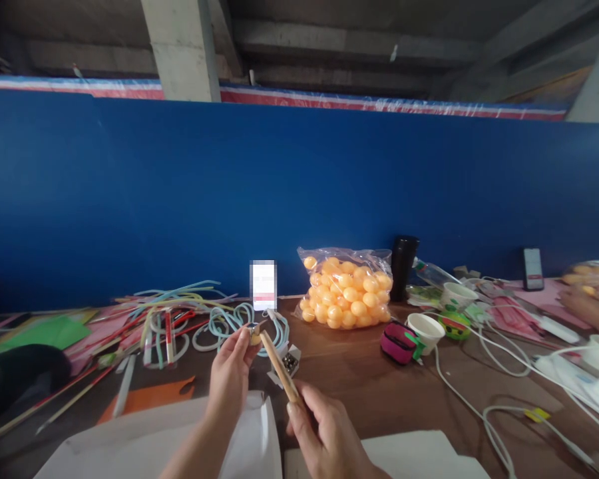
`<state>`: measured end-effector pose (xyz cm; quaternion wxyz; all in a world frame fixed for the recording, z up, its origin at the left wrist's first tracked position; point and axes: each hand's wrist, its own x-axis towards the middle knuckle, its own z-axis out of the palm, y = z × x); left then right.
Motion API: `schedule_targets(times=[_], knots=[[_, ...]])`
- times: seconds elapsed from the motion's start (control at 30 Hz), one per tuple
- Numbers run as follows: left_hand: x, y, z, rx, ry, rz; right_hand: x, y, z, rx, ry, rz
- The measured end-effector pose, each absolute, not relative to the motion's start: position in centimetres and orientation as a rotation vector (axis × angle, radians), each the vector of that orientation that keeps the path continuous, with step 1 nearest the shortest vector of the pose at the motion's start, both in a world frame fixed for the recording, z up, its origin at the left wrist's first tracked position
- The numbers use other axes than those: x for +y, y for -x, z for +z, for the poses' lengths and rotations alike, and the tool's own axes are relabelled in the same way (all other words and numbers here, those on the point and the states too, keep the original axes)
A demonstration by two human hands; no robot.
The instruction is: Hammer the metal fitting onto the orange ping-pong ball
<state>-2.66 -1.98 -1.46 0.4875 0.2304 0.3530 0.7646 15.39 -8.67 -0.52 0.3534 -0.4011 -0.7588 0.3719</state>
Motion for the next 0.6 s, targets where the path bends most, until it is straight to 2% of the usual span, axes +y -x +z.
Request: schedule_targets(times=[0.6], knots=[[-2.11, 2.59, -1.46, 0.87, -0.572, 1.866, -8.84, -15.29, -0.15, -1.928, 1.045, 0.972]])
